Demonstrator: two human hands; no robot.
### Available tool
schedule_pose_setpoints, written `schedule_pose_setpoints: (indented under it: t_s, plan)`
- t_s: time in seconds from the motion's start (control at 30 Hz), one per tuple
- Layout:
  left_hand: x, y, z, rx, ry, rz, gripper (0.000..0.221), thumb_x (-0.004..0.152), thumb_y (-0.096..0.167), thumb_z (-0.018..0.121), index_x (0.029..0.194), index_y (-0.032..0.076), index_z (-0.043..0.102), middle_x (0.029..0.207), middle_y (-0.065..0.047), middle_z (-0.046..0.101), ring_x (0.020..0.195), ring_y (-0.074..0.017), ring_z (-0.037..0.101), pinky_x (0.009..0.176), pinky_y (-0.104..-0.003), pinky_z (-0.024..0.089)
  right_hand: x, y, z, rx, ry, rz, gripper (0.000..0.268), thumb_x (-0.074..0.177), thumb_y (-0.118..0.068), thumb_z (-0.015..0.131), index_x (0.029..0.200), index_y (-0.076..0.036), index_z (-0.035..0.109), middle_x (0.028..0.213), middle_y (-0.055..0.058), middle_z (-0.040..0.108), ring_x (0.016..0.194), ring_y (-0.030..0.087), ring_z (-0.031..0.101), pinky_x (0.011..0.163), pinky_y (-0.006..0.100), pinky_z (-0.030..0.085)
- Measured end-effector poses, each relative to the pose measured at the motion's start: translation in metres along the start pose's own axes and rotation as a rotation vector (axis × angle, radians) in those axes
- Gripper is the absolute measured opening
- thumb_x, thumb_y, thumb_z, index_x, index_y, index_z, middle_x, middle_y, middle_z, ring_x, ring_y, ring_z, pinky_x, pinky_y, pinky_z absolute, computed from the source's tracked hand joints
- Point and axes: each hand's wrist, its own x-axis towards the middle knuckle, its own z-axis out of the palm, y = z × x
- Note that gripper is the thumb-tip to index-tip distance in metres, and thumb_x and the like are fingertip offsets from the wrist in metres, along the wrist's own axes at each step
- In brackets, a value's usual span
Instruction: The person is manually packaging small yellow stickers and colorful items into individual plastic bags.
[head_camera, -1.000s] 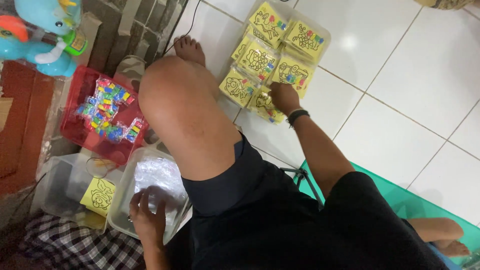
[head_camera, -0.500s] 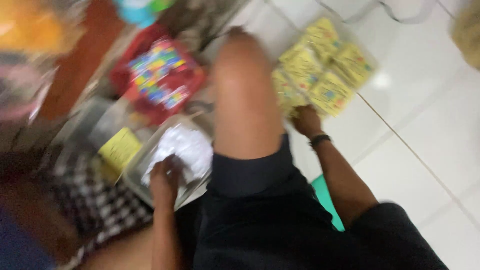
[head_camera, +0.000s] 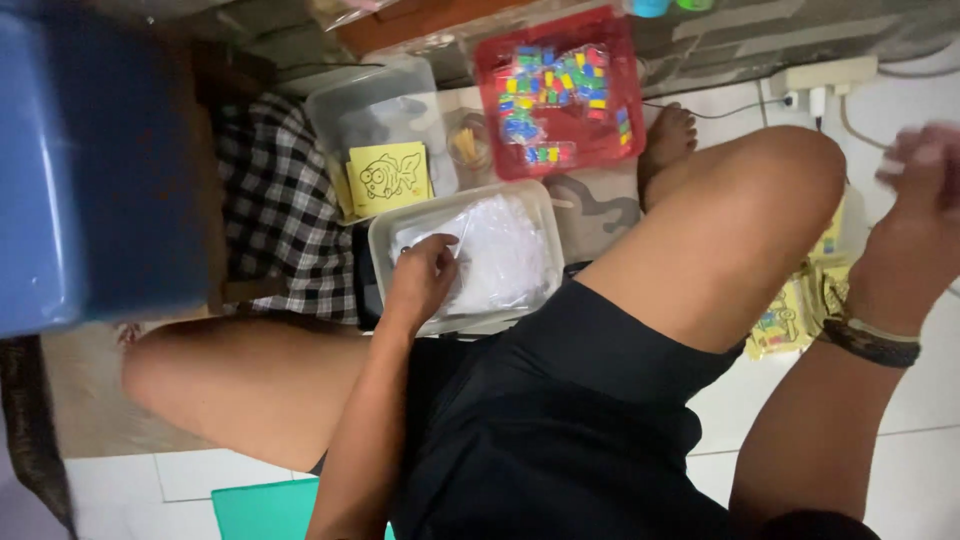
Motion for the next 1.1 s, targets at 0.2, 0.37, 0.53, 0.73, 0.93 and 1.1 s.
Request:
schedule_pose_setpoints:
  t_s: [0.2, 0.37, 0.53, 0.73, 0.93, 1.1]
  plan:
    - [-0.007, 0.031, -0.047, -0.492, 0.197, -0.045, 0.029, 0.087, 0.006, 0.075, 0.116, 0.009, 0.073, 0.086, -0.005, 0.076, 0.085, -0.0233, 0.074, 0.088, -0.041, 0.058, 0.008, -0.184, 0.126, 0.104, -0.692, -0.186, 0.036, 0.100, 0.001, 0.071, 0.136, -0.001, 0.063, 0.117, 0.016, 0.070, 0.111, 0.030, 0.070, 0.093, 0.038, 0.055]
    - [0.001, 0.040, -0.096, -0.625, 0.363, 0.104, 0.034, 0.085, 0.001, 0.080, 0.118, 0.008, 0.073, 0.082, -0.003, 0.073, 0.078, -0.0144, 0.070, 0.083, -0.033, 0.060, -0.014, -0.184, 0.236, 0.170, -1.055, -0.063, 0.078, 0.087, -0.027, 0.083, 0.146, 0.005, 0.045, 0.122, 0.032, 0.066, 0.110, 0.039, 0.066, 0.091, 0.048, 0.054]
    - [0.004, 0.014, -0.093, -0.711, 0.469, 0.047, 0.034, 0.085, -0.001, 0.080, 0.118, 0.004, 0.073, 0.081, -0.005, 0.071, 0.076, -0.0139, 0.067, 0.080, -0.031, 0.059, -0.052, -0.154, 0.286, 0.449, -1.035, 0.204, 0.022, 0.090, -0.016, 0.080, 0.105, -0.002, 0.074, 0.083, 0.007, 0.073, 0.076, 0.010, 0.070, 0.070, 0.024, 0.059]
    - [-0.002, 0.032, -0.108, -0.662, 0.562, 0.048, 0.074, 0.082, 0.007, 0.087, 0.143, -0.009, 0.048, 0.124, -0.029, 0.065, 0.123, -0.0478, 0.061, 0.103, -0.056, 0.051, -0.066, -0.145, 0.294, 0.467, -0.991, 0.193, 0.016, 0.093, -0.006, 0.076, 0.106, 0.001, 0.070, 0.082, 0.008, 0.071, 0.076, 0.010, 0.070, 0.074, 0.021, 0.058]
    - [-0.003, 0.012, -0.095, -0.570, 0.394, 0.149, 0.108, 0.070, 0.021, 0.097, 0.157, 0.003, 0.036, 0.151, -0.027, 0.051, 0.146, -0.0573, 0.030, 0.122, -0.069, 0.011, -0.073, -0.147, 0.291, 0.167, -1.407, -0.043, 0.007, 0.091, -0.011, 0.076, 0.097, -0.009, 0.074, 0.084, 0.004, 0.077, 0.082, 0.014, 0.071, 0.082, 0.035, 0.057]
    - [0.001, 0.004, -0.076, -0.499, 0.265, -0.141, 0.044, 0.074, 0.033, 0.091, 0.115, 0.027, 0.075, 0.079, 0.007, 0.076, 0.092, -0.0210, 0.076, 0.096, -0.039, 0.052, -0.074, -0.128, 0.295, 0.196, -1.192, 0.031, 0.009, 0.094, -0.005, 0.075, 0.103, -0.007, 0.075, 0.083, 0.005, 0.074, 0.078, 0.015, 0.067, 0.078, 0.030, 0.054]
